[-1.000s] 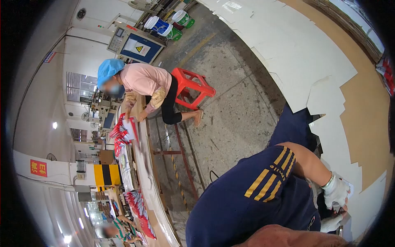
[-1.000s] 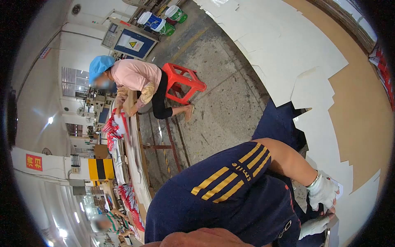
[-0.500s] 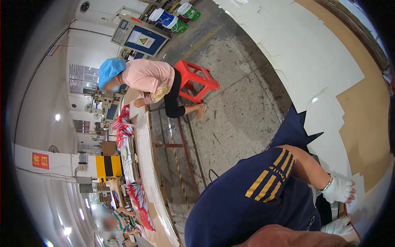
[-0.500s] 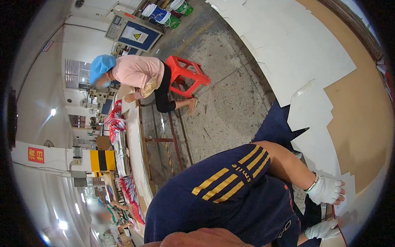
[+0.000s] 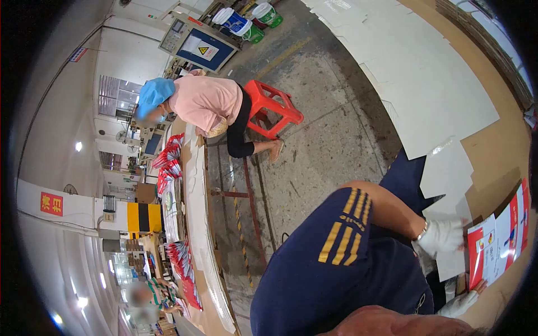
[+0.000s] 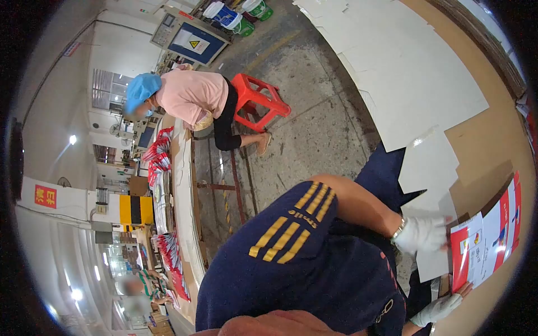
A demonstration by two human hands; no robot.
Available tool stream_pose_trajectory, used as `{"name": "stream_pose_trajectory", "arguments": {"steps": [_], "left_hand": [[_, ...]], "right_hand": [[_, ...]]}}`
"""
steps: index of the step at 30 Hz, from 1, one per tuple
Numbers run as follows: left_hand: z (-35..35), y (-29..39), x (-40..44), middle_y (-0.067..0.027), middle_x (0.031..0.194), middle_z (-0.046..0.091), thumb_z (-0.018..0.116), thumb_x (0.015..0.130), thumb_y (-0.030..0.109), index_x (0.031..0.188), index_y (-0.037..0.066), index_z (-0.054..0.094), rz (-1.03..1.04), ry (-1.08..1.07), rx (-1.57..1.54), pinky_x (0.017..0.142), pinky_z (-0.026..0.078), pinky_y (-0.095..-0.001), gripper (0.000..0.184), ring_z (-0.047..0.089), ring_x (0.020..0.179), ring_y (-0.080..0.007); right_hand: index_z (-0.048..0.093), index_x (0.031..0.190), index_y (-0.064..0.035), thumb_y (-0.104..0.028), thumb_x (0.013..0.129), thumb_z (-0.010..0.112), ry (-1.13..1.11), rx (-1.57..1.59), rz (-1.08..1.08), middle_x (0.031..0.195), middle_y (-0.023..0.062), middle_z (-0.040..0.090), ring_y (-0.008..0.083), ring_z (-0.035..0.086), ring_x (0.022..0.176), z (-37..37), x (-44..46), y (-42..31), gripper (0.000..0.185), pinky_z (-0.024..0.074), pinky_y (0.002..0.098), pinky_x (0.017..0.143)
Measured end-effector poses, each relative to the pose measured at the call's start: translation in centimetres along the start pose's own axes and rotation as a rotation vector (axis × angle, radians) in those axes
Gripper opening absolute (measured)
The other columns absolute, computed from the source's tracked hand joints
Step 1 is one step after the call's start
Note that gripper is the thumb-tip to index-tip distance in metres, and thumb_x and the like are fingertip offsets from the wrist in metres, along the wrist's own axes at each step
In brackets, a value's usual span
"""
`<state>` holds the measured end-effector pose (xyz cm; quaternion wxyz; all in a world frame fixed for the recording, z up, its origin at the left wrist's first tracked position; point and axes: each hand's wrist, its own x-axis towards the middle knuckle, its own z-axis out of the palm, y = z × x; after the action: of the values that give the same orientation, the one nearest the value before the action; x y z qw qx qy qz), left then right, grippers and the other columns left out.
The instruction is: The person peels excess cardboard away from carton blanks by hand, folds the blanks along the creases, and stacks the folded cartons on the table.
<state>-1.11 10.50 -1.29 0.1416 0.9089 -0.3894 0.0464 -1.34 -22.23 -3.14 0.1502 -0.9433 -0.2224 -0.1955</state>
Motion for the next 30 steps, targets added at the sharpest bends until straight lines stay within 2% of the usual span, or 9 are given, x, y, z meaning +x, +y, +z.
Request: {"name": "stream_pose_trajectory", "arguments": {"steps": [5,7,10,14,18,21,23,28,30], "left_hand": [[-1.2,-4.6,-4.3,-0.0073,0.111,0.065,0.059,0.08,0.021,0.103,0.009,0.067,-0.134,0.212,0.236,0.106,0.039,-0.0477,0.028,0.057,0.116,-0.0274],[0.4,-6.8,-4.5,-0.0057,0.102,0.065,0.062,0.077,0.021,0.099,0.009,0.068,-0.105,0.106,0.117,0.097,0.045,-0.0435,0.026,0.059,0.105,-0.0254],[-0.3,-9.0,-3.7,-0.005,0.095,0.063,0.07,0.071,0.023,0.091,0.009,0.07,0.124,0.182,-0.035,0.085,0.049,-0.0406,0.024,0.06,0.096,-0.0252],[1.1,-10.6,-1.2,-0.0094,0.088,0.065,0.078,0.065,0.025,0.079,0.006,0.07,0.093,0.422,-0.51,0.073,0.052,-0.0397,0.025,0.062,0.089,-0.0301],[-1.0,-8.1,-0.1,-0.0166,0.078,0.063,0.074,0.077,0.031,0.073,0.004,0.069,-0.502,0.328,-0.61,0.066,0.051,-0.0415,0.028,0.062,0.07,-0.0359],[0.4,-6.9,1.7,-0.0154,0.084,0.065,0.073,0.079,0.03,0.075,0.003,0.069,-0.602,0.356,-0.37,0.068,0.051,-0.039,0.028,0.064,0.078,-0.0327],[3.3,-7.1,2.7,-0.0129,0.104,0.064,0.068,0.083,0.034,0.086,0.005,0.071,-0.441,0.295,-0.192,0.088,0.046,-0.0443,0.029,0.057,0.109,-0.0301],[3.9,-5.6,2.2,-0.0187,0.142,0.049,0.064,0.08,0.06,0.129,0.002,0.062,-0.259,0.311,0.006,0.114,0.019,-0.0633,0.076,0.03,0.144,-0.0385],[4.5,-5.9,2.0,-0.021,0.149,0.042,0.064,0.071,0.069,0.14,0.001,0.05,-0.207,0.296,-0.028,0.115,0.011,-0.0674,0.098,0.025,0.147,-0.0383]], "right_hand": [[0.04,0.149,0.0004,0.0,0.096,0.042,-0.02,-0.028,0.067,0.153,0.0201,0.042,0.0359,0.038,0.142,-0.8,-1.2,1.4,0.053,0.03,0.0454,0.118],[0.04,0.15,0.0002,-0.001,0.096,0.043,-0.018,-0.029,0.073,0.153,0.0202,0.041,0.036,0.038,0.143,-1.0,-1.5,1.4,0.053,0.0291,0.0458,0.118],[0.039,0.15,-0.0001,-0.002,0.096,0.044,-0.014,-0.035,0.085,0.154,0.0202,0.039,0.0362,0.036,0.143,-1.3,-1.7,1.0,0.054,0.0277,0.0465,0.119],[0.039,0.15,-0.0004,-0.005,0.096,0.045,-0.01,-0.044,0.096,0.155,0.0203,0.038,0.0364,0.035,0.144,-1.8,-1.8,0.8,0.054,0.0259,0.0473,0.119],[0.038,0.15,-0.0007,-0.007,0.096,0.046,-0.024,-0.044,0.094,0.156,0.0204,0.036,0.0367,0.033,0.145,-1.9,-1.7,0.7,0.055,0.0241,0.0481,0.12],[0.038,0.151,-0.001,-0.008,0.096,0.047,-0.038,-0.045,0.087,0.157,0.0205,0.035,0.0368,0.032,0.146,-2.2,-2.0,0.5,0.056,0.0228,0.0487,0.12],[0.037,0.151,-0.0011,-0.009,0.096,0.047,-0.043,-0.043,0.063,0.157,0.0205,0.034,0.0369,0.031,0.146,-2.3,-2.0,0.4,0.056,0.0219,0.0491,0.12],[0.037,0.151,-0.0029,-0.013,0.094,0.051,-0.197,-0.118,-0.051,0.159,0.0183,0.032,0.0353,0.028,0.148,-1.1,0.2,-1.0,0.06,0.0185,0.0502,0.121],[0.035,0.153,-0.0068,-0.018,0.095,0.052,-0.264,-0.198,-0.146,0.161,0.0138,0.03,0.0315,0.023,0.15,0.2,2.2,-3.1,0.062,0.0154,0.0513,0.121]]}}
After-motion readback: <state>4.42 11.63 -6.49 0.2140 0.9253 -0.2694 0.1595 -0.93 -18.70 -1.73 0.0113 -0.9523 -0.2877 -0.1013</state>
